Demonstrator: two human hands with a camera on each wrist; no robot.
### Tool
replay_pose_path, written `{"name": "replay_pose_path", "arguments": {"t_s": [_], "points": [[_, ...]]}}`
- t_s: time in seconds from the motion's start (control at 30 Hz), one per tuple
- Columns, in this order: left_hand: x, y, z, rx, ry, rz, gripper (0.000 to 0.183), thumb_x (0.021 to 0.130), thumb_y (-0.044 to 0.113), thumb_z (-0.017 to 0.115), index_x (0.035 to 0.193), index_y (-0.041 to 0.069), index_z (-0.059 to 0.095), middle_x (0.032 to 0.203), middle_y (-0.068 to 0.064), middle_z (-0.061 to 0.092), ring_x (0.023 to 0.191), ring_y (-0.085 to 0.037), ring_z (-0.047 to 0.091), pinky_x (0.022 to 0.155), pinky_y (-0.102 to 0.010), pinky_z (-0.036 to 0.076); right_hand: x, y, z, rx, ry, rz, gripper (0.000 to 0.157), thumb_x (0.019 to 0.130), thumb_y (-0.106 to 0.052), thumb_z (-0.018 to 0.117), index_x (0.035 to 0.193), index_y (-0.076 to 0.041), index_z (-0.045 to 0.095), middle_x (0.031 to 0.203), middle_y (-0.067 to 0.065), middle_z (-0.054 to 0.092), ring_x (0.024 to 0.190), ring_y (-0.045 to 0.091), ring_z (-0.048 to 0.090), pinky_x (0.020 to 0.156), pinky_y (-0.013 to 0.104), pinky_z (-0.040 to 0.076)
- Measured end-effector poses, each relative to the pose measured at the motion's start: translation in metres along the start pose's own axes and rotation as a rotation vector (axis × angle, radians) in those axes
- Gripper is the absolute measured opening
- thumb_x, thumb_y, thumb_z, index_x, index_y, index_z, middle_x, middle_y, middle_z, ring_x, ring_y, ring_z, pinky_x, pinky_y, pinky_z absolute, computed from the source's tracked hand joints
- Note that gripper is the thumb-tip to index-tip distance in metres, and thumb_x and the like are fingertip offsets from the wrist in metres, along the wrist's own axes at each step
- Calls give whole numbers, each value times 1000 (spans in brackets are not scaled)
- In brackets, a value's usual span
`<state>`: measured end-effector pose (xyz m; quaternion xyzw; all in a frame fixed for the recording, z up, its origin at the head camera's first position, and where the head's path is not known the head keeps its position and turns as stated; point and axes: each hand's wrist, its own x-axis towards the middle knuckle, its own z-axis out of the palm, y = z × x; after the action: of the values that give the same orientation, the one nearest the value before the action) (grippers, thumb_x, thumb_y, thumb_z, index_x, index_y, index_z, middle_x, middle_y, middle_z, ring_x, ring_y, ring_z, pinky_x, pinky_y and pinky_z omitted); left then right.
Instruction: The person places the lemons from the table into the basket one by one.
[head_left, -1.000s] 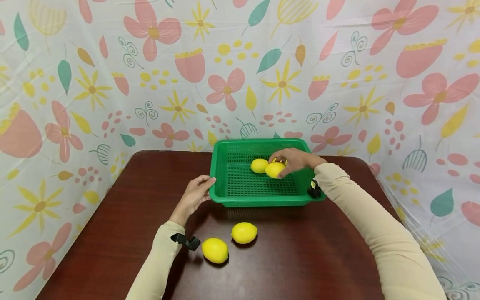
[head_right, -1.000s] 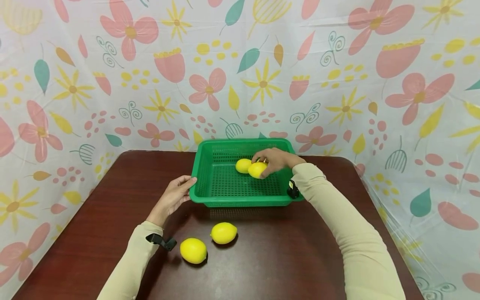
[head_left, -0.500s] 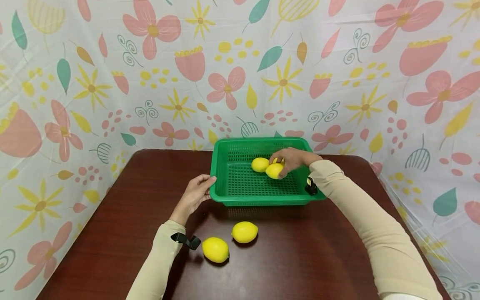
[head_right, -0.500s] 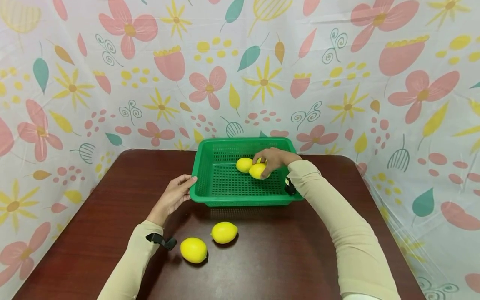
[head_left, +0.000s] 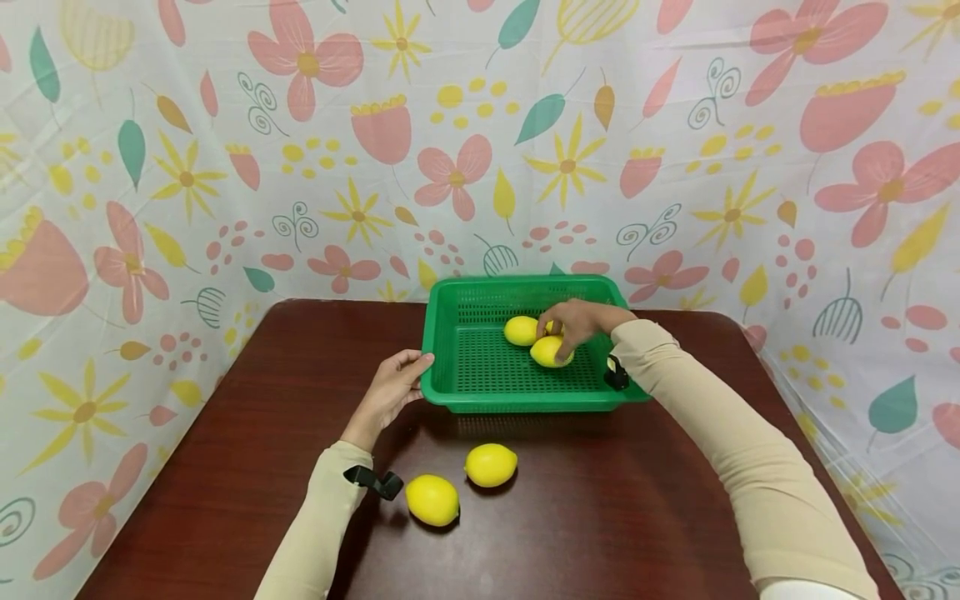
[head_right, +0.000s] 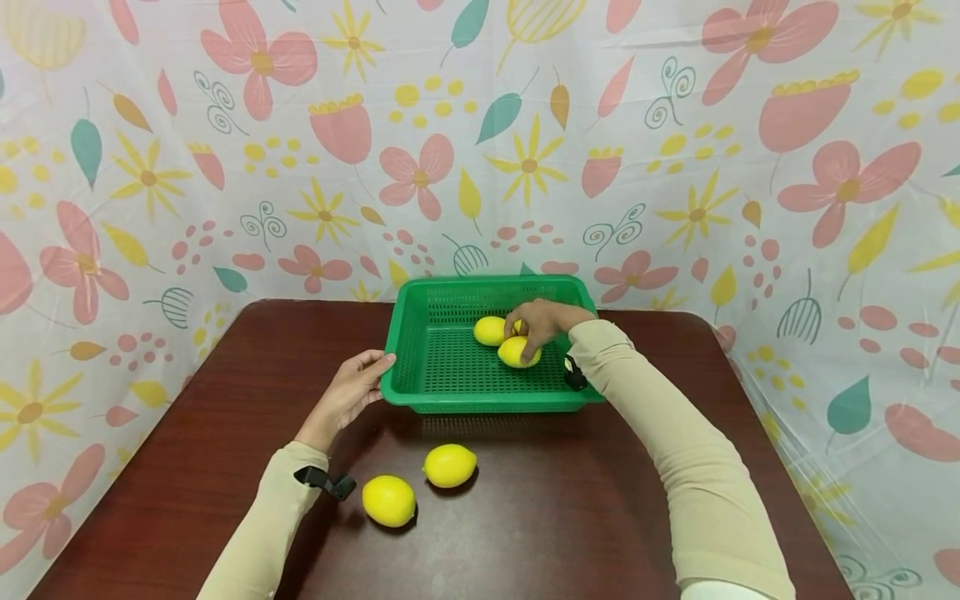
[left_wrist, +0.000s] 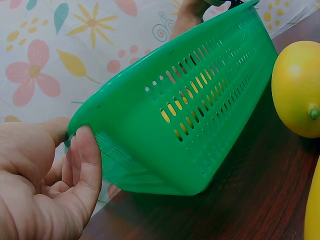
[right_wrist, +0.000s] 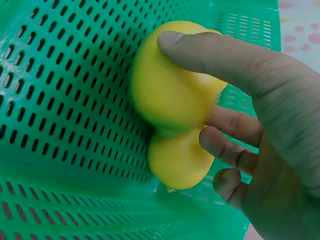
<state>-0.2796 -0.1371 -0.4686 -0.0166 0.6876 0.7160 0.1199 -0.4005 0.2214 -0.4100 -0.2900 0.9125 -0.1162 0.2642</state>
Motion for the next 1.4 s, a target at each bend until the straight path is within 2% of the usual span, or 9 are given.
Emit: {"name": "replay_pose_path", "arguments": {"t_s": [0.23,0.4,0.53,0.67,0.8,1.03,1.17,1.27,1.4], "points": [[-1,0,1,8,-4,-2,40,103,31,65,131,3,58,82,1,50,69,-14,47,71,-31,50,-9,-4,-2,-23,48,-16,51,85,-29,86,131,-18,66,131,15,66,119,38,61,92,50,54],[1,0,-1,6,-4,-2,41,103,31,65,131,3,58,83,1,52,69,-14,49,70,-29,51,-24,-15,-11,-43,115,-74,50,90,-33,80,134,-13,65,131,17,65,113,38,64,89,49,55],[2,0,-1,9,-4,-3,42,103,32,65,132,2,57,83,0,50,69,-14,47,69,-28,50,-43,-31,-15,-28,240,-127,45,95,-34,75,132,-10,66,125,15,69,108,34,66,87,48,56],[2,1,-1,16,-10,-4,44,103,33,65,133,2,57,83,0,49,69,-14,46,70,-29,50,-65,-48,-10,61,406,-155,35,98,-30,73,128,-12,68,117,8,72,103,27,69,85,46,56],[1,1,-1,14,-5,-8,43,103,33,65,133,3,57,84,0,50,70,-14,47,70,-29,50,-84,-66,6,148,533,-164,29,98,-28,72,123,-14,70,113,4,74,100,22,70,83,42,57],[0,0,-2,7,-4,-4,41,103,33,65,131,4,58,85,-1,49,70,-14,46,69,-28,50,-110,-100,48,214,684,-175,28,93,-30,78,117,-17,72,112,1,73,94,20,69,72,37,57],[-1,0,-1,2,-6,7,41,103,33,64,131,4,58,85,-1,49,69,-14,45,68,-27,49,-119,-116,68,209,722,-198,31,91,-31,80,118,-18,72,111,-4,73,95,16,67,71,32,56],[0,0,-1,-6,-7,11,39,104,32,64,129,3,58,84,-1,48,69,-13,45,67,-25,49,-124,-128,82,204,719,-198,34,90,-32,81,120,-19,71,113,-5,73,95,13,64,69,30,54],[1,0,-2,-12,-10,9,38,103,32,64,127,3,58,83,-1,48,69,-13,45,66,-24,49,-125,-143,103,169,707,-201,37,90,-35,80,122,-19,72,114,-5,73,97,13,64,77,35,55]]}}
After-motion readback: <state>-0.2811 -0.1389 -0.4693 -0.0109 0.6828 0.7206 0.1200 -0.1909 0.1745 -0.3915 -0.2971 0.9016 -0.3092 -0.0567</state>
